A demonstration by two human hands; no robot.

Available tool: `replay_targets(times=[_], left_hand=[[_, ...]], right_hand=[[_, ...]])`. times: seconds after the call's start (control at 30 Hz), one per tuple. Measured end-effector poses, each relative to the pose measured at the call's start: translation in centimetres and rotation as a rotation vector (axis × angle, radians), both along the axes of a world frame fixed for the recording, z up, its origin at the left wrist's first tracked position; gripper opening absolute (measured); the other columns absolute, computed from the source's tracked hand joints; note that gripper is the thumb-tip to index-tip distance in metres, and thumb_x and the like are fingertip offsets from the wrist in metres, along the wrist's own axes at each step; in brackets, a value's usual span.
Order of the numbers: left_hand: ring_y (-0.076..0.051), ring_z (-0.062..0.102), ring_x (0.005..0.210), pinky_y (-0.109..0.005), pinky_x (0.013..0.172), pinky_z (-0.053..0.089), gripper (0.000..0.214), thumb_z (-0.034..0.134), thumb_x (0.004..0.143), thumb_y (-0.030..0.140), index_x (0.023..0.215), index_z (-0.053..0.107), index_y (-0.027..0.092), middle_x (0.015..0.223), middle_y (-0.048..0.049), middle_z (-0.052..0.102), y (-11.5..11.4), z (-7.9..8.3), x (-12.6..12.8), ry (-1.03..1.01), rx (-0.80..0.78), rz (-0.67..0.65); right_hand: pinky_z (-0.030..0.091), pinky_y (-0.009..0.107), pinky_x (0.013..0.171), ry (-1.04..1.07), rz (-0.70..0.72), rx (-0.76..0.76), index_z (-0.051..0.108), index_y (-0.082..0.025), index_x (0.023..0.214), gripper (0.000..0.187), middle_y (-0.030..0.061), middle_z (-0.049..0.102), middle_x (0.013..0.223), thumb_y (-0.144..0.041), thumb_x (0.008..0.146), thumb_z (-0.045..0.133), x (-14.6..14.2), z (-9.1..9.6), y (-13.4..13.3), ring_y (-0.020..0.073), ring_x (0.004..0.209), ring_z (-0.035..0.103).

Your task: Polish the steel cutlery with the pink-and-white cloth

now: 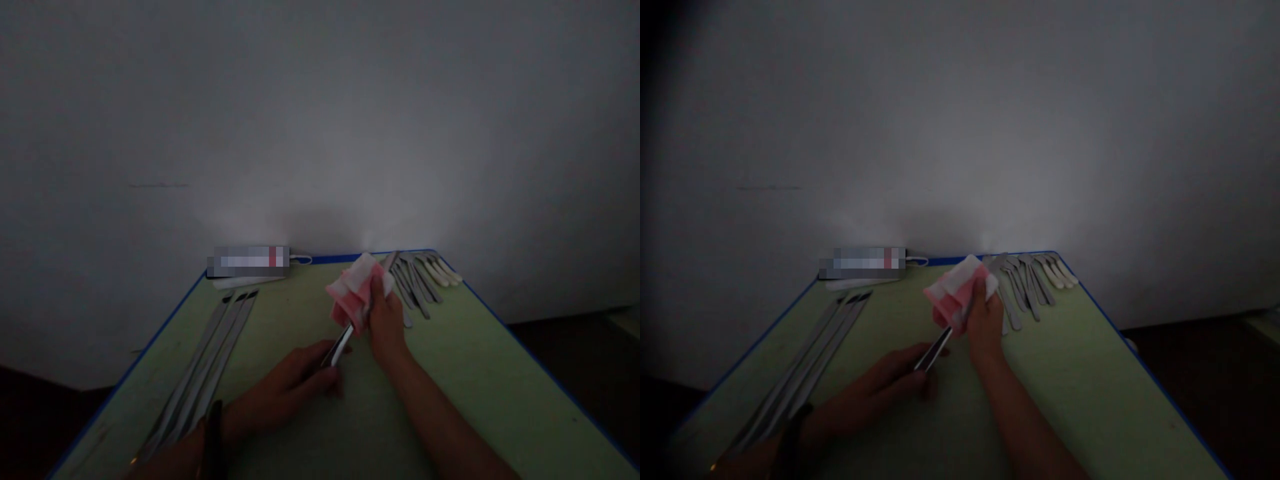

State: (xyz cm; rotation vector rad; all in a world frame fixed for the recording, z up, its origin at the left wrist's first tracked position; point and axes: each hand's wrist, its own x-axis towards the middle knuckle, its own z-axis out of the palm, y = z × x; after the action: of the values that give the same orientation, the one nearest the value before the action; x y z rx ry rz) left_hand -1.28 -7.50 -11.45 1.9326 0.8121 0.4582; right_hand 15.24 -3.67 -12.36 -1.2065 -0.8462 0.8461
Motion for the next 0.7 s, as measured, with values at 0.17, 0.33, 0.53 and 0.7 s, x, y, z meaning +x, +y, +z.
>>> replay_targets(times=[0.17,0.33,0.53,0.7], left_hand=[[-0.014,0.059,0.075,-0.022,0.071,0.042,0.038,0.036,0.091,0.038,0.080,0.065,0.016,0.082,-0.0024,0.064,0.1,-0.5,-0.1,0.043,0.078,-0.035],[-0.010,0.056,0.056,-0.018,0.059,0.040,0.039,0.037,0.090,0.036,0.066,0.062,0.015,0.061,0.0007,0.061,0.6,-1.7,0.0,0.080,0.103,0.099],[-0.011,0.048,0.051,-0.019,0.050,0.034,0.037,0.043,0.086,0.040,0.060,0.054,0.015,0.055,0.0023,0.052,0.9,-2.1,0.5,0.074,0.115,0.319],[-0.010,0.044,0.050,-0.020,0.049,0.033,0.034,0.039,0.088,0.038,0.063,0.050,0.017,0.054,0.0045,0.048,0.8,-1.9,0.7,0.018,0.118,0.404]], right_hand=[[0.034,0.022,0.046,0.091,0.036,0.009,0.061,-0.012,0.075,0.051,0.0018,0.057,0.061,-0.060,0.078,0.043,0.1,-0.1,0.1,0.0109,0.050,0.046],[0.035,0.023,0.047,-0.033,0.018,-0.087,0.061,-0.012,0.073,0.055,0.0024,0.057,0.060,-0.061,0.080,0.037,-1.4,-1.2,-0.6,0.0123,0.052,0.048],[0.041,0.025,0.057,-0.032,0.071,-0.081,0.061,-0.012,0.084,0.055,0.0066,0.063,0.074,-0.060,0.082,0.034,-3.3,-1.3,-1.6,0.0164,0.067,0.056],[0.043,0.025,0.063,-0.100,0.014,0.012,0.059,-0.014,0.092,0.050,0.0053,0.064,0.079,-0.057,0.084,0.034,-2.1,-0.9,-0.7,0.0157,0.071,0.056]])
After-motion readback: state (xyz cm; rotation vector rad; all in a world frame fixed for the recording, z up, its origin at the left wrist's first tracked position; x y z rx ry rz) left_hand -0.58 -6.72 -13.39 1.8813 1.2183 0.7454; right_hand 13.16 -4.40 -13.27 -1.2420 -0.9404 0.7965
